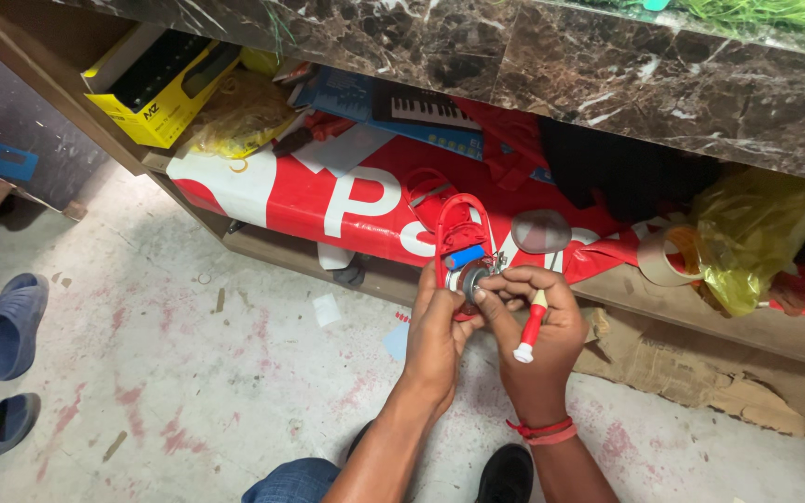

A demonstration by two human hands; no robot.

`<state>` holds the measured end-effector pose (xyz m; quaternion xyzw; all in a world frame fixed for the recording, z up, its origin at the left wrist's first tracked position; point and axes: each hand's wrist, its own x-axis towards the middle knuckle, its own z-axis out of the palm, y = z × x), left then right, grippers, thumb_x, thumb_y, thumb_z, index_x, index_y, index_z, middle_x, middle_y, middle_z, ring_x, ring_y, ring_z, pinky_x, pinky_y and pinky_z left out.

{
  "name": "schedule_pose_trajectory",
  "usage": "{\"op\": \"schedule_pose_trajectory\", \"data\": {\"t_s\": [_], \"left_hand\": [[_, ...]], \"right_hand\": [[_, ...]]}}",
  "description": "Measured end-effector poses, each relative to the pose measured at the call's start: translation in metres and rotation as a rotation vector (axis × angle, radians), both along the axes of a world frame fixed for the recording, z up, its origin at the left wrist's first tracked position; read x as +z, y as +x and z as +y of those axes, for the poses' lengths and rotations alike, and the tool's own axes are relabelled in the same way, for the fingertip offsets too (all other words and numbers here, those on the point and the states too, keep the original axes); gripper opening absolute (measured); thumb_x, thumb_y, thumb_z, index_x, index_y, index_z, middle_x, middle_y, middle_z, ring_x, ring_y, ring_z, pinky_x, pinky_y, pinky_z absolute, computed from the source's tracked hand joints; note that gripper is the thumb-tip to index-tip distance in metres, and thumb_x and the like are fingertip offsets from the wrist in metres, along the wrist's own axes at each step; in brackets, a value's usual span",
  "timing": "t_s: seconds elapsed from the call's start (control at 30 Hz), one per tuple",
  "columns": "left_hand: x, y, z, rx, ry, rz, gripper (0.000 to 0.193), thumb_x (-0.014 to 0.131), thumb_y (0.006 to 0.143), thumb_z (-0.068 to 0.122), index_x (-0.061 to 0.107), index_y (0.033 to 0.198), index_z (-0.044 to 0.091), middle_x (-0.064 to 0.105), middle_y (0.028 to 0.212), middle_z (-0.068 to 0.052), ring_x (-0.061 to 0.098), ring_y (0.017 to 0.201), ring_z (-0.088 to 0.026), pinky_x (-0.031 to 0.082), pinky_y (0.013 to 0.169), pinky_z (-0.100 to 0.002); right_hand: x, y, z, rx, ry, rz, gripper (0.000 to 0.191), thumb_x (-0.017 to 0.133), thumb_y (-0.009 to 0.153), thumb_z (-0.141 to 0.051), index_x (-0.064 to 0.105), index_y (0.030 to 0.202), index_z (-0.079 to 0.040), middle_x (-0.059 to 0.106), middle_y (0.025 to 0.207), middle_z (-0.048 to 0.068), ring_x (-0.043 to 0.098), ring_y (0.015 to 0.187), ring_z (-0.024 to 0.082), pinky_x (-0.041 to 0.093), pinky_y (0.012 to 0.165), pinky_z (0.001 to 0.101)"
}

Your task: The person crouches on the floor holding a small red-cased electronic device with an exposed circuit board and motor, and uses a red-handled screwdriver to work on its screws and components, repositioning the device in their hands as they go.

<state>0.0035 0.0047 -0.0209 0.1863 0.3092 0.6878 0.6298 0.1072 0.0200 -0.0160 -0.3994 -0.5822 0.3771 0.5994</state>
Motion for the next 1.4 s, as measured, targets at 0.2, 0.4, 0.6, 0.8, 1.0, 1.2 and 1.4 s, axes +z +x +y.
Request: {"op": "schedule_pose_trajectory", "data": {"t_s": [0.2,0.4,0.6,0.8,1.0,1.2,1.4], "left_hand": [[0.0031,-0.0009,0.0009,-0.004,0.023,-0.011,0.055,0.04,0.092,0.009,0.041,0.147,0.007,0.065,0.12,-0.016,0.069,0.101,-0.026,0.058,0.089,-0.042],[0.0026,-0.0005,0.0013,-0.008,0.033,-0.075,0.054,0.04,0.092,0.008,0.042,0.146,0.007,0.065,0.121,-0.016,0.07,0.102,-0.028,0.058,0.092,-0.045],[0.0023,-0.0011,0.0002,0.001,0.035,-0.062,0.05,0.041,0.095,0.009,0.044,0.144,0.006,0.065,0.122,-0.015,0.07,0.102,-0.027,0.058,0.091,-0.044],[0.0049,-0.0006,0.0007,0.007,0.028,-0.051,0.046,0.042,0.097,0.01,0.045,0.143,0.006,0.065,0.121,-0.015,0.07,0.101,-0.026,0.058,0.089,-0.043],[0.0058,-0.0016,0.0,0.014,0.014,-0.053,0.048,0.041,0.095,0.009,0.045,0.143,0.007,0.064,0.122,-0.014,0.068,0.103,-0.025,0.059,0.09,-0.043],[0.0022,-0.0014,0.0025,0.034,-0.008,-0.069,0.049,0.042,0.093,0.009,0.045,0.143,0.009,0.063,0.122,-0.012,0.068,0.104,-0.024,0.058,0.09,-0.044],[0.0009,-0.002,0.0017,0.04,-0.003,-0.082,0.046,0.046,0.096,0.01,0.046,0.142,0.008,0.063,0.12,-0.011,0.067,0.105,-0.023,0.058,0.09,-0.043]], "right_hand": [[0.0005,-0.0004,0.0023,0.03,-0.039,0.034,0.03,0.075,0.086,0.008,0.062,0.112,0.0,0.076,0.102,0.008,0.071,0.095,0.009,0.052,0.081,0.0206],[0.0017,-0.0001,0.003,0.025,-0.035,0.014,0.031,0.076,0.085,0.009,0.062,0.111,0.001,0.077,0.101,0.009,0.071,0.094,0.01,0.051,0.079,0.0207],[0.0011,-0.0009,0.0021,0.026,-0.038,0.005,0.029,0.075,0.086,0.008,0.062,0.111,0.001,0.077,0.101,0.01,0.071,0.095,0.01,0.052,0.08,0.021],[0.0008,-0.0012,0.0018,0.022,-0.033,0.011,0.027,0.074,0.088,0.008,0.062,0.112,0.002,0.076,0.101,0.01,0.072,0.094,0.011,0.054,0.081,0.022],[0.001,-0.0015,0.0003,0.015,-0.039,-0.021,0.027,0.073,0.087,0.009,0.063,0.111,0.002,0.076,0.101,0.01,0.072,0.095,0.011,0.055,0.081,0.0221],[0.0009,-0.0015,0.0008,0.022,-0.031,-0.03,0.028,0.074,0.087,0.008,0.063,0.111,0.001,0.077,0.101,0.01,0.071,0.094,0.011,0.055,0.081,0.0227],[0.0003,-0.0017,0.0001,0.016,0.007,-0.013,0.027,0.073,0.09,0.008,0.062,0.113,0.002,0.075,0.102,0.01,0.071,0.096,0.011,0.055,0.084,0.023]]}}
